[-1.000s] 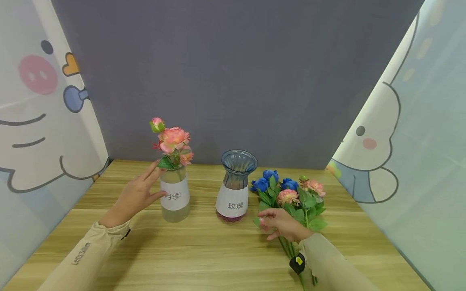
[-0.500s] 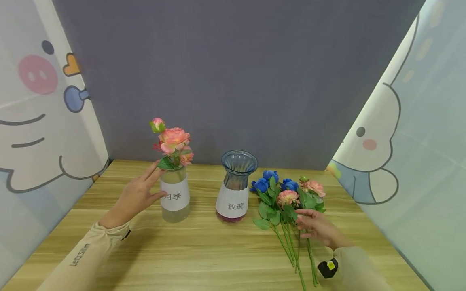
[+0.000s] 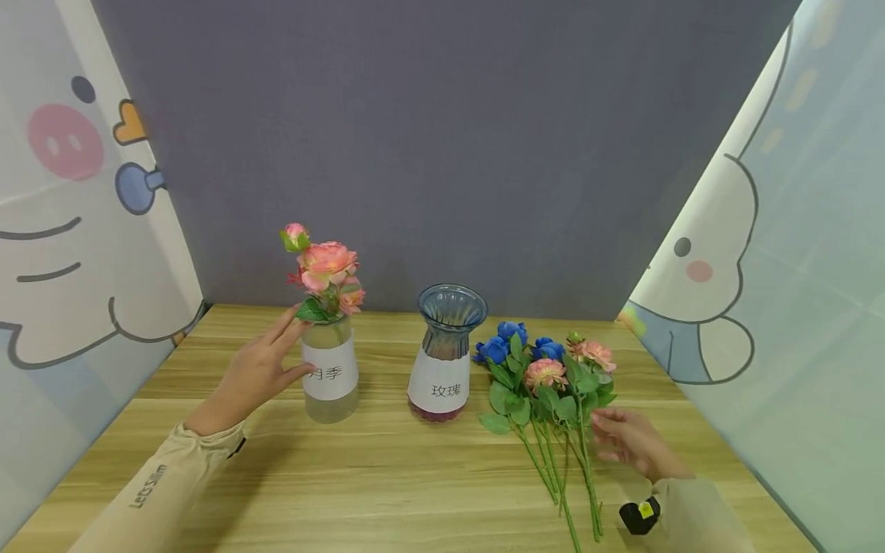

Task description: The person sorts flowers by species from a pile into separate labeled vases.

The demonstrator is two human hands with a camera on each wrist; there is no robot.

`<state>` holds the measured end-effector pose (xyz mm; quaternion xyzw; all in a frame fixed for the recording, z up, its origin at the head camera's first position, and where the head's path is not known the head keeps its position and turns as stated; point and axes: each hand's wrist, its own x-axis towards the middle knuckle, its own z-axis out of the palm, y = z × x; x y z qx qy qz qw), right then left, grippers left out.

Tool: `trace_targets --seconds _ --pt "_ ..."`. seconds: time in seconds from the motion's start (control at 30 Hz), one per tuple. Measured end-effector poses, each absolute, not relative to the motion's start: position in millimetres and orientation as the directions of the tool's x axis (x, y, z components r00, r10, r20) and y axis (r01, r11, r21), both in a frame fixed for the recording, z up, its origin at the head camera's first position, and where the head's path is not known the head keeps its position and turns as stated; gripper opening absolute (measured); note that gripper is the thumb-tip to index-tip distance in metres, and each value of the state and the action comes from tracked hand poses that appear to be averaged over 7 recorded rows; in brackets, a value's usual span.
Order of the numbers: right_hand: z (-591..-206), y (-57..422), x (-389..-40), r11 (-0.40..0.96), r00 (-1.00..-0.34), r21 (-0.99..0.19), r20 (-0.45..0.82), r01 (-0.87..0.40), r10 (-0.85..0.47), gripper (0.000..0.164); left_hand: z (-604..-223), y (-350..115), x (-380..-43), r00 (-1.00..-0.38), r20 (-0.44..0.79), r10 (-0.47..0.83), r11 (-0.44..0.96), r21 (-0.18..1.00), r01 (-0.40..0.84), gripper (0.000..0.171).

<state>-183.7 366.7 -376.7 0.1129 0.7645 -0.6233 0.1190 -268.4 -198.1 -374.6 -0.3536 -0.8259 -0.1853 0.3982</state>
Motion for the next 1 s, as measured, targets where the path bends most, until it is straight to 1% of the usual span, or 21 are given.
trace_targets --seconds 0.07,0.17,0.33,0.5,0.6,0.73,0.87,1.0 --pt "-380 367 -183 0.178 -0.938 -0.921 -0.346 0.346 0.030 0.028 -374 -198 -268 -0.433 0.788 0.437 0.679 0.026 0.733 0.071" --pt "-384 365 -181 0.176 -0.925 -0.909 -0.376 0.379 0.051 0.028 -374 -198 -268 -0.436 0.786 0.439 0.676 0.031 0.736 0.071" --pt "-386 359 -179 0.213 -0.906 -0.881 -0.409 0.422 0.107 0.037 -373 -198 -267 -0.440 0.784 0.439 0.682 0.029 0.730 0.072" --pt "-392 352 -178 0.282 -0.896 -0.850 -0.424 0.445 0.135 0.053 -373 -197 -268 -0.442 0.783 0.437 0.682 0.031 0.730 0.072" --pt "-396 350 -177 0.297 -0.891 -0.840 -0.434 0.453 0.134 0.059 -373 -197 -267 -0.439 0.786 0.436 0.680 0.031 0.732 0.072" --pt "-399 349 -176 0.292 -0.888 -0.839 -0.446 0.460 0.116 0.063 -373 -197 -267 -0.432 0.790 0.436 0.680 0.026 0.733 0.072" --pt "-400 349 -176 0.284 -0.881 -0.835 -0.455 0.472 0.128 0.058 -373 -197 -267 -0.428 0.792 0.436 0.679 0.023 0.733 0.072" --pt "-400 349 -175 0.278 -0.878 -0.834 -0.463 0.477 0.118 0.042 -373 -197 -267 -0.427 0.792 0.437 0.680 0.020 0.733 0.072"
